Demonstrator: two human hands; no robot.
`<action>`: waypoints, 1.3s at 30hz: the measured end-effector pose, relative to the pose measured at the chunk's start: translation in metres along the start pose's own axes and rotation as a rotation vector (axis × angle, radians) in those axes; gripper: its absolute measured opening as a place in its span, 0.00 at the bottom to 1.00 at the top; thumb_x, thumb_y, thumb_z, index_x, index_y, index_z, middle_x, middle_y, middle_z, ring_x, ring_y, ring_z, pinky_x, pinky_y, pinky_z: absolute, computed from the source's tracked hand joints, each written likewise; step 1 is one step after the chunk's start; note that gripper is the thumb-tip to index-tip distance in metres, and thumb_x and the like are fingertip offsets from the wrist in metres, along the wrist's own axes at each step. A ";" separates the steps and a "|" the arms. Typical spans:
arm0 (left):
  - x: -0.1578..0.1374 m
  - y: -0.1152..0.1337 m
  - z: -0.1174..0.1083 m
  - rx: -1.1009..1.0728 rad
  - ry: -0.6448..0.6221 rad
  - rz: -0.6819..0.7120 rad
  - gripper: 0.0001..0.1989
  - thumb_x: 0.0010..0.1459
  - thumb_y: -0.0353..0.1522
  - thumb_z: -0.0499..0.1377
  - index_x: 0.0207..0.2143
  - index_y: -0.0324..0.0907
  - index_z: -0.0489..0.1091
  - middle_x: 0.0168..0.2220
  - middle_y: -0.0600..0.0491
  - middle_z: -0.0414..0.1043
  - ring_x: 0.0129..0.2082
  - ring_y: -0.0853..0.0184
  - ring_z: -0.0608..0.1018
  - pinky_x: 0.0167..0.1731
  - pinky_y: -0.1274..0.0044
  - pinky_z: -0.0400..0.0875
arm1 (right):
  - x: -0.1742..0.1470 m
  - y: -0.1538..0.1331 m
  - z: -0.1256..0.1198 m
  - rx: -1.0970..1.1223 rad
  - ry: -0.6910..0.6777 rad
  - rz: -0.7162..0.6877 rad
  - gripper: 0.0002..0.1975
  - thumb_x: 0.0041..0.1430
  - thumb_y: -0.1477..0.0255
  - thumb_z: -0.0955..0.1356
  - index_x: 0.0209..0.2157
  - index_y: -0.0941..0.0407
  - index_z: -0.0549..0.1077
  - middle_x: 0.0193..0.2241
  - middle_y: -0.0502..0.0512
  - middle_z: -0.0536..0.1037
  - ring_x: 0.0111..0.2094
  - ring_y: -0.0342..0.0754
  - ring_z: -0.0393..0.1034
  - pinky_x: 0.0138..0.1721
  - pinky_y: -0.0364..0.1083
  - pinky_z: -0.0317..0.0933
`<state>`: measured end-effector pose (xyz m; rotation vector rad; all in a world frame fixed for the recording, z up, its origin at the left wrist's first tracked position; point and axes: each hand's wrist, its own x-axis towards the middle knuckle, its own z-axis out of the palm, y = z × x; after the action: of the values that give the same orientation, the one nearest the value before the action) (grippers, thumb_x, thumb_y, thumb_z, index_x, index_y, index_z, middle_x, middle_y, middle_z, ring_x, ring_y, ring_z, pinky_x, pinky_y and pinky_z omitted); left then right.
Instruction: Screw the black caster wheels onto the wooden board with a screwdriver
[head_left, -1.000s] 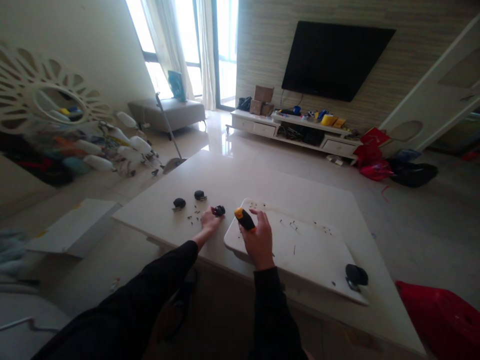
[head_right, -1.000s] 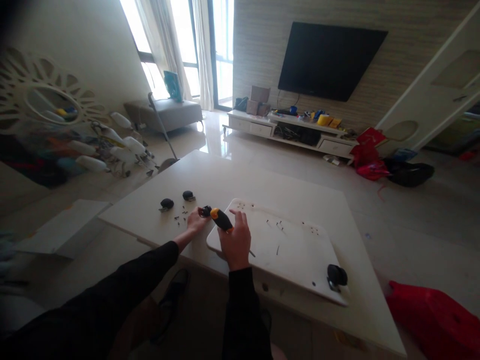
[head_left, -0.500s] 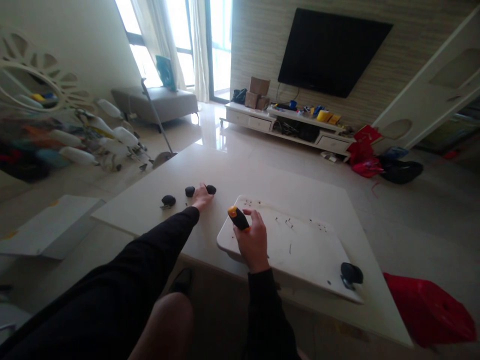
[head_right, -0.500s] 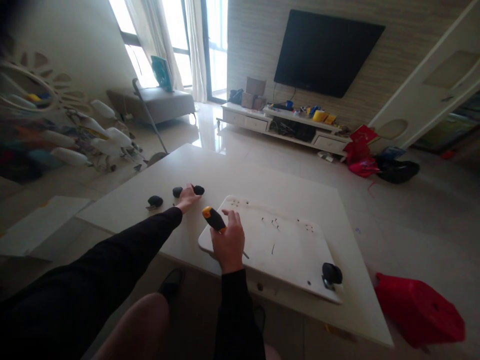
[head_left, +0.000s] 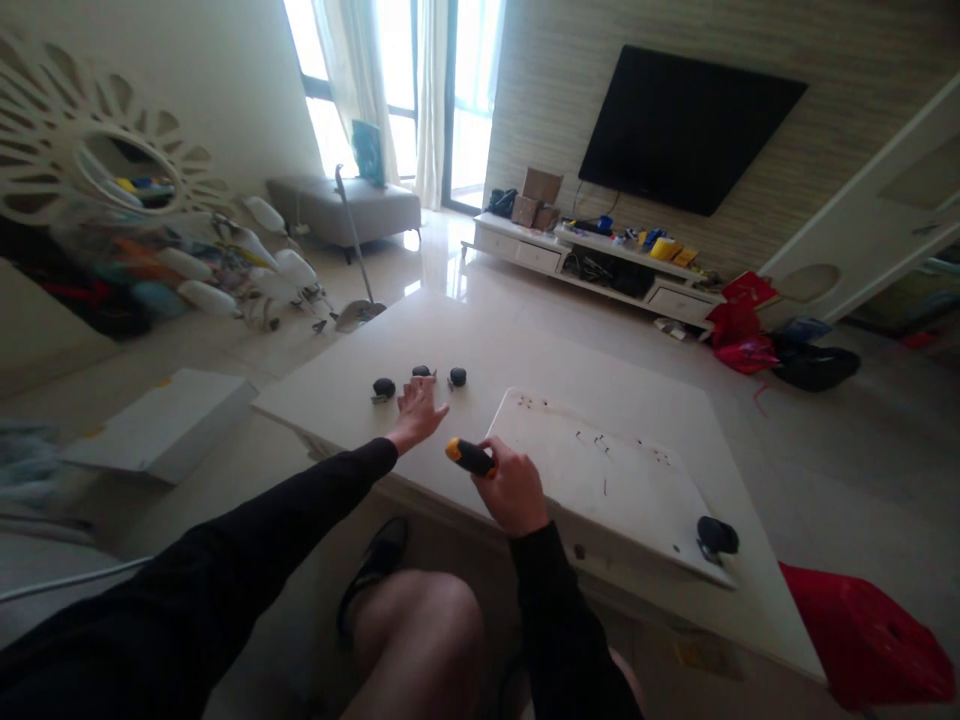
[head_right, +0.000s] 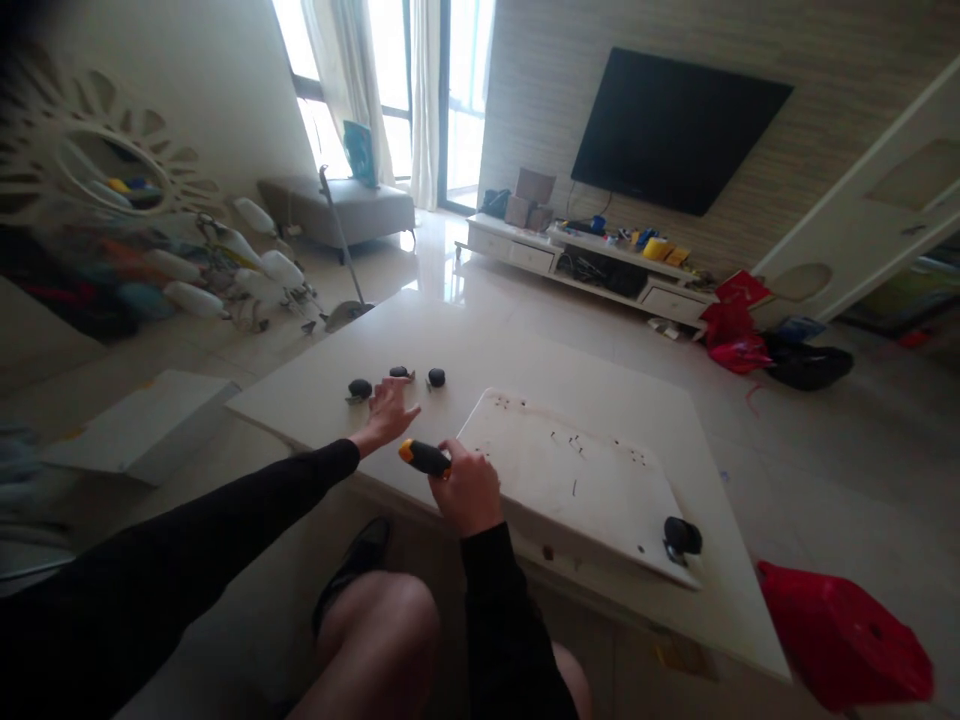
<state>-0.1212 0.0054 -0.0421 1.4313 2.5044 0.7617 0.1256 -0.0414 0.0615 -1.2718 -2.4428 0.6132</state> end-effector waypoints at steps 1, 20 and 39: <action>-0.018 -0.010 -0.007 0.017 0.022 0.054 0.30 0.64 0.37 0.60 0.66 0.41 0.60 0.68 0.34 0.60 0.68 0.43 0.63 0.63 0.56 0.62 | -0.010 -0.008 0.006 -0.068 -0.043 -0.045 0.12 0.61 0.69 0.69 0.46 0.47 0.78 0.31 0.52 0.84 0.34 0.52 0.79 0.33 0.45 0.56; -0.167 -0.033 -0.098 0.457 -0.144 0.626 0.39 0.59 0.26 0.60 0.73 0.44 0.61 0.80 0.41 0.45 0.79 0.46 0.50 0.70 0.48 0.53 | -0.147 -0.024 0.049 -0.503 -0.298 -0.119 0.18 0.71 0.58 0.69 0.51 0.57 0.76 0.48 0.56 0.81 0.48 0.48 0.78 0.53 0.55 0.75; -0.233 0.046 -0.025 0.334 -0.413 0.710 0.29 0.61 0.26 0.58 0.63 0.57 0.76 0.76 0.51 0.58 0.79 0.45 0.49 0.71 0.37 0.44 | -0.143 0.004 0.014 -0.567 -0.145 0.451 0.22 0.69 0.59 0.71 0.58 0.56 0.73 0.56 0.59 0.77 0.54 0.53 0.76 0.55 0.58 0.75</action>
<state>0.0276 -0.1798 -0.0236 2.3508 1.8517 0.0783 0.2009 -0.1614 0.0359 -2.0981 -2.5537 0.0997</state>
